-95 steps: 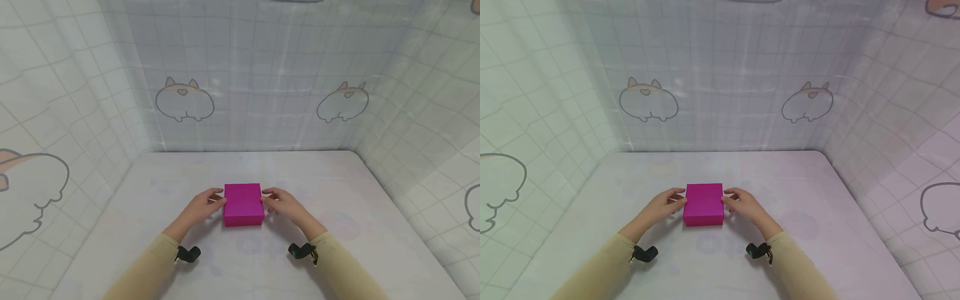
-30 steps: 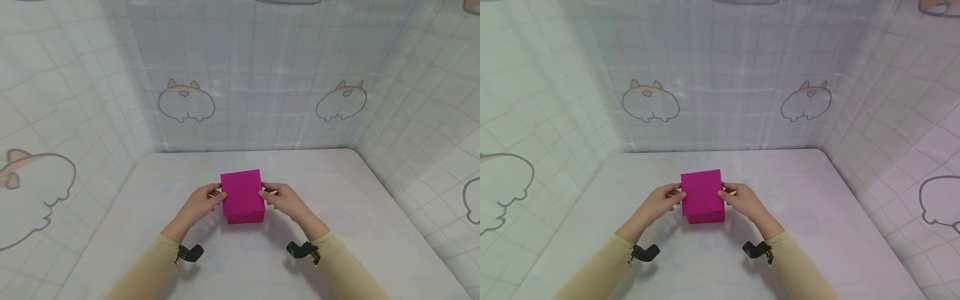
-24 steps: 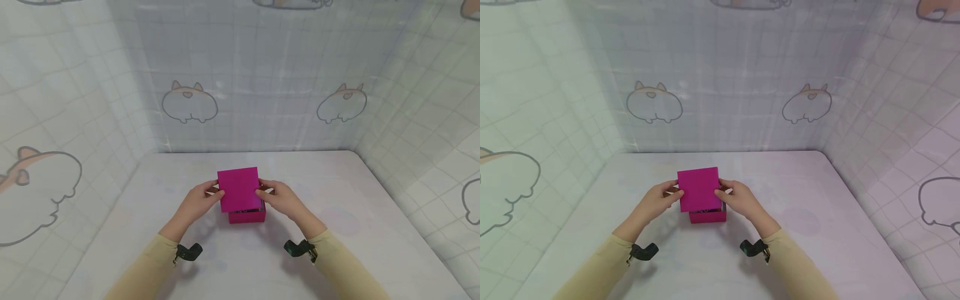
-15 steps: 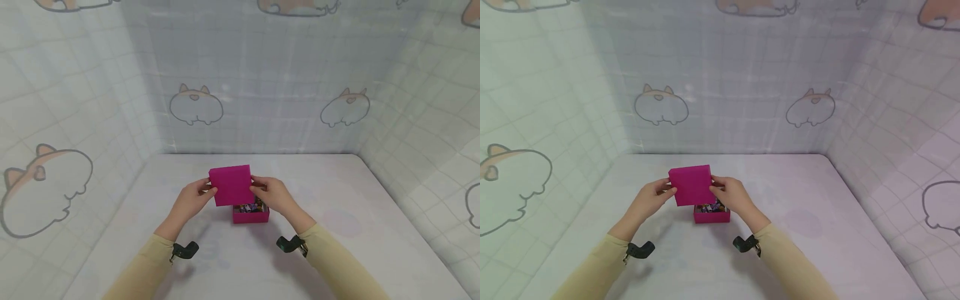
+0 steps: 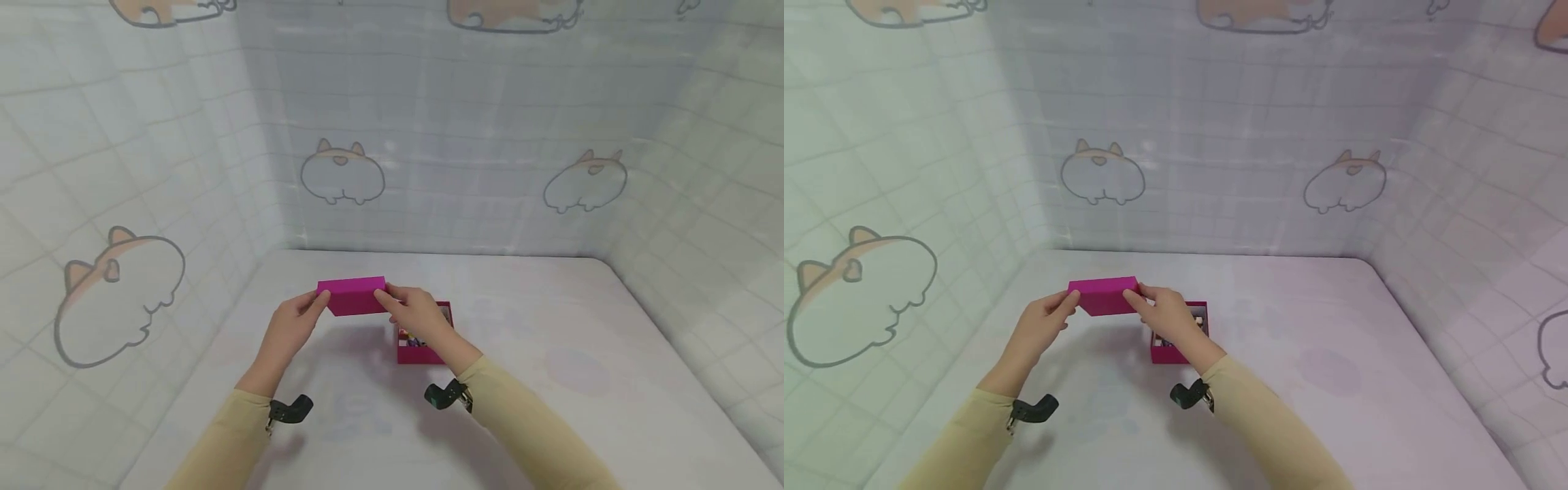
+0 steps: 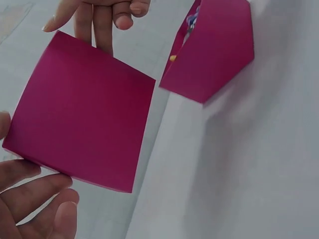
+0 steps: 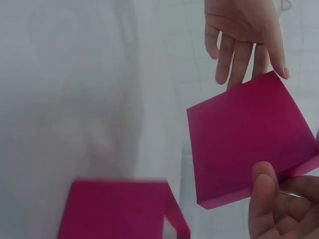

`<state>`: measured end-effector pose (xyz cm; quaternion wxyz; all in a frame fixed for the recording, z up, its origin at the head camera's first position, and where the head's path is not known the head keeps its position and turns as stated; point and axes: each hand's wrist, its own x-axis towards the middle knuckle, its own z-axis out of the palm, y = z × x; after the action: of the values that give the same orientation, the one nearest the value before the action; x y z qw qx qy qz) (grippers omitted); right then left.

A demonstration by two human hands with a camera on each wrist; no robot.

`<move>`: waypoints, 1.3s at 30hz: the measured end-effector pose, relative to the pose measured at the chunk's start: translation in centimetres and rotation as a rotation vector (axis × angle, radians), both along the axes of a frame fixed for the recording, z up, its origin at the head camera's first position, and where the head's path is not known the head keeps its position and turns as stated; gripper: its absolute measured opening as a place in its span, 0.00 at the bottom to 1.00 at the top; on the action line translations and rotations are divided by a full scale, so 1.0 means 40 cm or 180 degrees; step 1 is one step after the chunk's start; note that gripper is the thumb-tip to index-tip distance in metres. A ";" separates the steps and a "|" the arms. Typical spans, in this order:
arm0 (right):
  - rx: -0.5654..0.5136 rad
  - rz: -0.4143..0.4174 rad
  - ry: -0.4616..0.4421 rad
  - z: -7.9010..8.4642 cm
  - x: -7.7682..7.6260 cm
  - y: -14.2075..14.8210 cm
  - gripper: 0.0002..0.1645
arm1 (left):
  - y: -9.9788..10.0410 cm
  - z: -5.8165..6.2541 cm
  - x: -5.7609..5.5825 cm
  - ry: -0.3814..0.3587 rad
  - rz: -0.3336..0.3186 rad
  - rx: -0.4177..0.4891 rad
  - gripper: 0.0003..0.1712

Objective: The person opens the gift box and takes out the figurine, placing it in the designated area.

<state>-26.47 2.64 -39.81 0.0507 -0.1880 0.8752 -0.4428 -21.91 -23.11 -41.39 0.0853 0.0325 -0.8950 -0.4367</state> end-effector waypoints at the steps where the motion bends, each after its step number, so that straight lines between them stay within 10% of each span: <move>1: -0.0034 -0.0012 -0.0007 -0.001 0.001 -0.012 0.44 | -0.010 -0.002 0.005 0.0005 0.0021 0.0019 0.49; 11: -0.0170 -0.0068 -0.0066 -0.034 0.017 -0.102 0.42 | -0.083 -0.031 0.037 0.0044 0.0264 0.0170 0.42; 39: -0.0107 0.0006 -0.0216 -0.215 0.053 -0.218 0.27 | -0.219 -0.196 0.039 -0.0535 0.0007 -0.0170 0.37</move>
<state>-24.33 -6.07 -48.39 0.0776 -0.1745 0.8652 -0.4636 -20.34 -31.86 -49.24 0.0112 0.0677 -0.9103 -0.4083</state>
